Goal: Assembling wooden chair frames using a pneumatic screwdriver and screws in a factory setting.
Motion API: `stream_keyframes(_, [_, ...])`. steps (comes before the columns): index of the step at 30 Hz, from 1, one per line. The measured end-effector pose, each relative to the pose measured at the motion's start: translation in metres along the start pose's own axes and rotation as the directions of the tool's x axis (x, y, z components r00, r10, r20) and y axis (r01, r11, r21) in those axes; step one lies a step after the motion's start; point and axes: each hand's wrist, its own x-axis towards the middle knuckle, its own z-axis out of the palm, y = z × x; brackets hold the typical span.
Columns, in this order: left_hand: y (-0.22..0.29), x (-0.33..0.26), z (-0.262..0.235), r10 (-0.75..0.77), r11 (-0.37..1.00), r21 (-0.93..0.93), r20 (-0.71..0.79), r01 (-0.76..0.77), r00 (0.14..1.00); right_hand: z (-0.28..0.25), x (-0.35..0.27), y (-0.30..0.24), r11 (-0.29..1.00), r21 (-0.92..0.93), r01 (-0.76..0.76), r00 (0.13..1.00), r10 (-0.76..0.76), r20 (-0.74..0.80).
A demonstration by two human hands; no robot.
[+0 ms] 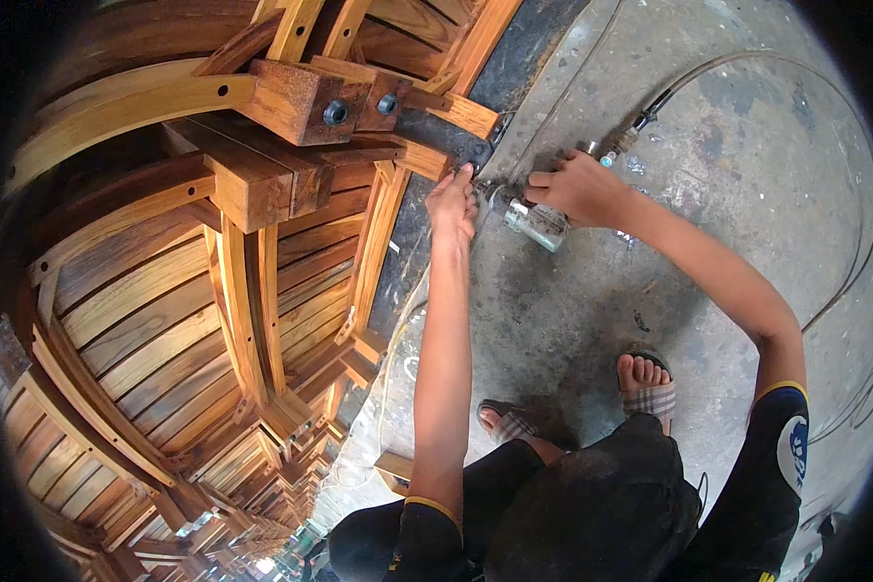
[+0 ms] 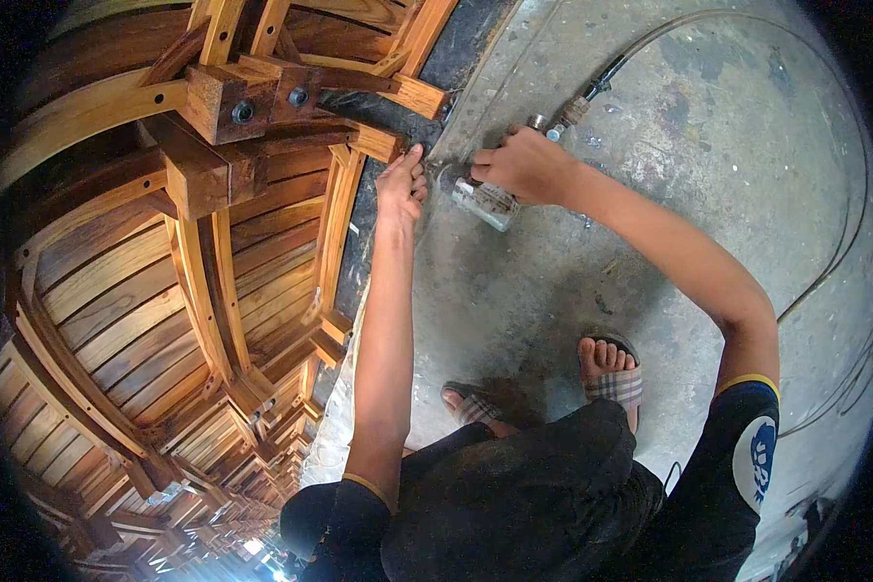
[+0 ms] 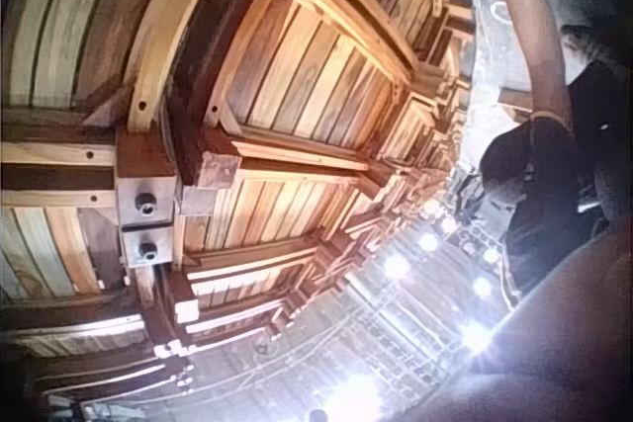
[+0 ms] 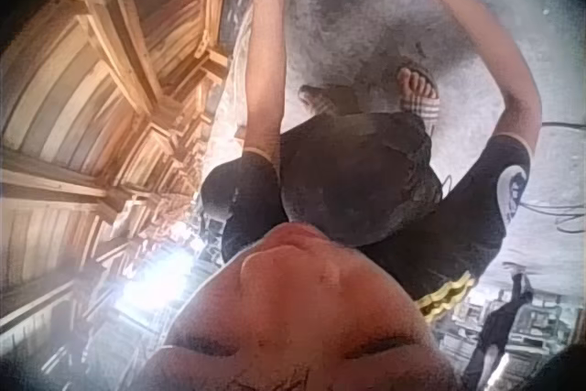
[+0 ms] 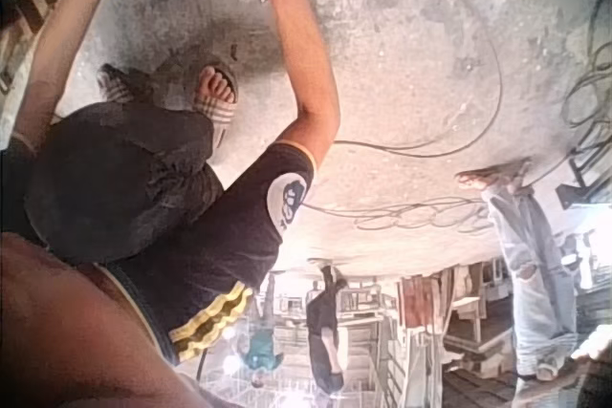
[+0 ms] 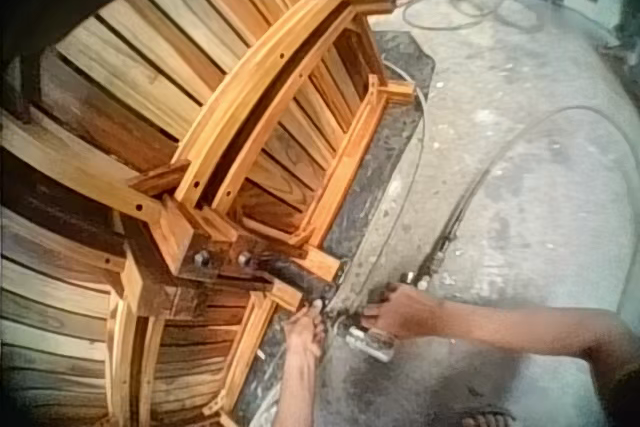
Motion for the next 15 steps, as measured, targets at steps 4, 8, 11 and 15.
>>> stream_keyframes(4, [-0.002, 0.0, 0.004, -0.02, 1.0, -0.003, -0.028, 0.02, 0.999, -0.006, 0.002, 0.001, 0.998, 0.062, -0.019, 0.998, 0.016, 0.058])
stream_keyframes(8, [-0.003, 0.003, 0.005, -0.018, 0.996, -0.085, -0.065, 0.013, 0.998, -0.005, 0.008, 0.007, 0.999, 0.031, 0.021, 1.0, -0.021, 0.003])
stream_keyframes(11, [-0.005, 0.002, 0.001, -0.011, 0.995, -0.104, -0.026, 0.008, 1.0, -0.006, 0.011, 0.009, 0.999, 0.006, 0.035, 0.999, -0.034, -0.043])
stream_keyframes(15, [-0.009, 0.006, -0.053, 0.494, 0.847, 0.359, -0.254, -0.393, 0.832, -0.016, 0.024, 0.006, 0.999, 0.026, 0.041, 0.999, -0.04, -0.003])
